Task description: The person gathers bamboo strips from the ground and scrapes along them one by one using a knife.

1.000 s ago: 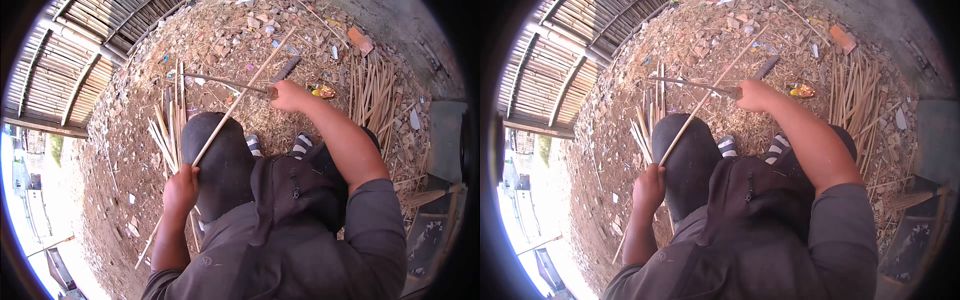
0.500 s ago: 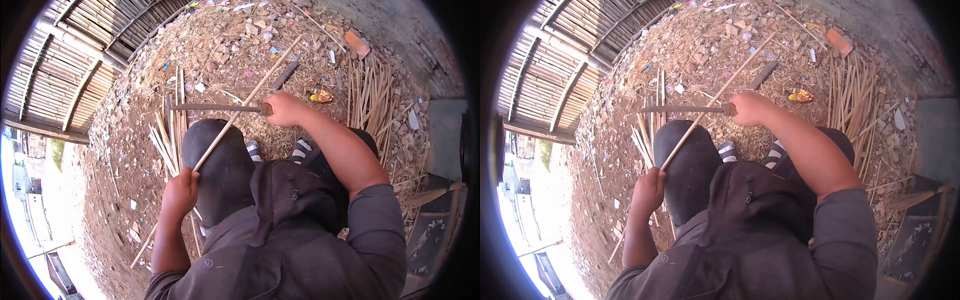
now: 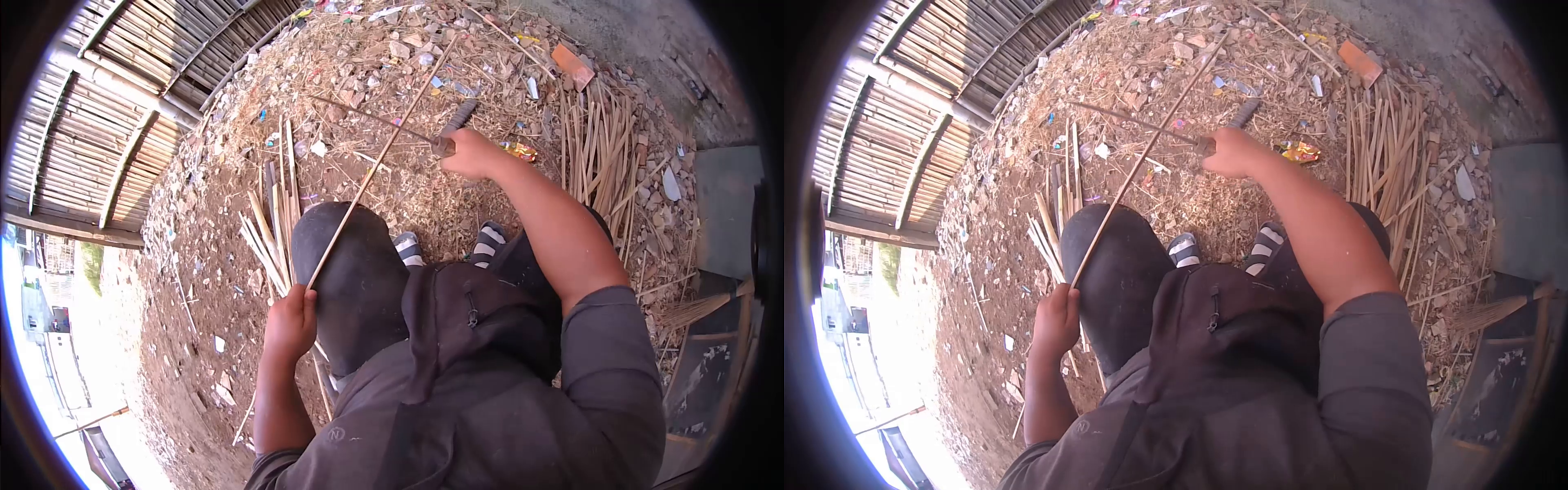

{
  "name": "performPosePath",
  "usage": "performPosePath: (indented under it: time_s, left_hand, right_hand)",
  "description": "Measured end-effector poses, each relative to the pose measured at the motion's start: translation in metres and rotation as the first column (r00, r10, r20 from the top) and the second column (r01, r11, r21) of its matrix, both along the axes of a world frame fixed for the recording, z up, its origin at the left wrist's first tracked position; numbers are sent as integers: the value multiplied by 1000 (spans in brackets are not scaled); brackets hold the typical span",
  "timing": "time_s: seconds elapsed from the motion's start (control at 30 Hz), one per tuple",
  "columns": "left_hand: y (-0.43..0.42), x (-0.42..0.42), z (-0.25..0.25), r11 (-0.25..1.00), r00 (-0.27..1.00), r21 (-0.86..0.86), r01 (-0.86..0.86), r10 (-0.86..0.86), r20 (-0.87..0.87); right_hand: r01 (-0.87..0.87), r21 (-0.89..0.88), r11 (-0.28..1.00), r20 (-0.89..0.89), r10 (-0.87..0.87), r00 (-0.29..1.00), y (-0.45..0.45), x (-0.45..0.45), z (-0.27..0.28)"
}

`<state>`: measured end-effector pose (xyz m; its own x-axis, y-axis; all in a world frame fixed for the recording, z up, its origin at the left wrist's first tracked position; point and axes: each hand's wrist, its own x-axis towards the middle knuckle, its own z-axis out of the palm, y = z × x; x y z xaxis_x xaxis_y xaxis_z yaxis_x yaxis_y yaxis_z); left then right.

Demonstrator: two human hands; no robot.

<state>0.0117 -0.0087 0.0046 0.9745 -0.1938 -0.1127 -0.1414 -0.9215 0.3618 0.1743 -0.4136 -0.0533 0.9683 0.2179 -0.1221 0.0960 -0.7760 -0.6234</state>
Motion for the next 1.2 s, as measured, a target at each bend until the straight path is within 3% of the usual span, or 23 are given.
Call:
performPosePath:
  time_s: [0.07,0.23,0.33,0.37,0.47,0.5,0.6,0.7,0.77,0.83,0.97,1.07,1.2]
  left_hand:
    - [1,-2,2,1000,1000,8,5,-5,25]
    - [6,-9,2,1000,1000,-9,20,-20,23]
    - [33,-23,-10,999,1000,-43,23,-23,9]
    - [42,-26,-15,998,1000,-63,26,-25,13]
    - [50,-41,-11,998,999,-55,-37,37,10]
    - [54,-44,-13,999,999,-41,-8,10,39]
    - [62,-52,-25,995,997,-100,7,1,73]
    - [80,-60,-38,1000,996,-7,5,-5,93]
    - [86,-62,-41,1000,996,17,-9,8,90]
    - [90,-63,-42,998,998,49,-26,23,61]
    - [96,-63,-52,999,996,43,5,-9,89]
    - [104,-70,-53,997,995,70,16,-23,97]
    - [106,-62,-43,998,995,52,22,-27,98]
  right_hand:
    - [166,53,985,-36,-164,986,-15,7,-1]
    - [-156,-200,967,-33,153,988,11,-21,57]
    - [-158,-94,983,-48,154,987,-5,-16,37]
    - [-63,-23,998,23,64,998,-16,-9,19]
    - [88,35,995,-92,-85,992,-32,3,22]
    - [73,44,996,-29,-71,997,-27,-3,27]
    - [-101,-219,970,31,111,993,-6,-17,60]
    - [-190,-255,948,-5,195,981,-14,-14,53]
    - [-74,-164,984,3,76,997,-32,-4,30]
    - [28,-103,994,-9,-29,1000,-32,-5,40]
    - [-163,-268,950,72,188,980,-6,-24,61]
    - [-224,-234,946,-41,220,975,-23,-9,41]
    - [187,-18,982,-50,-188,981,-46,0,51]
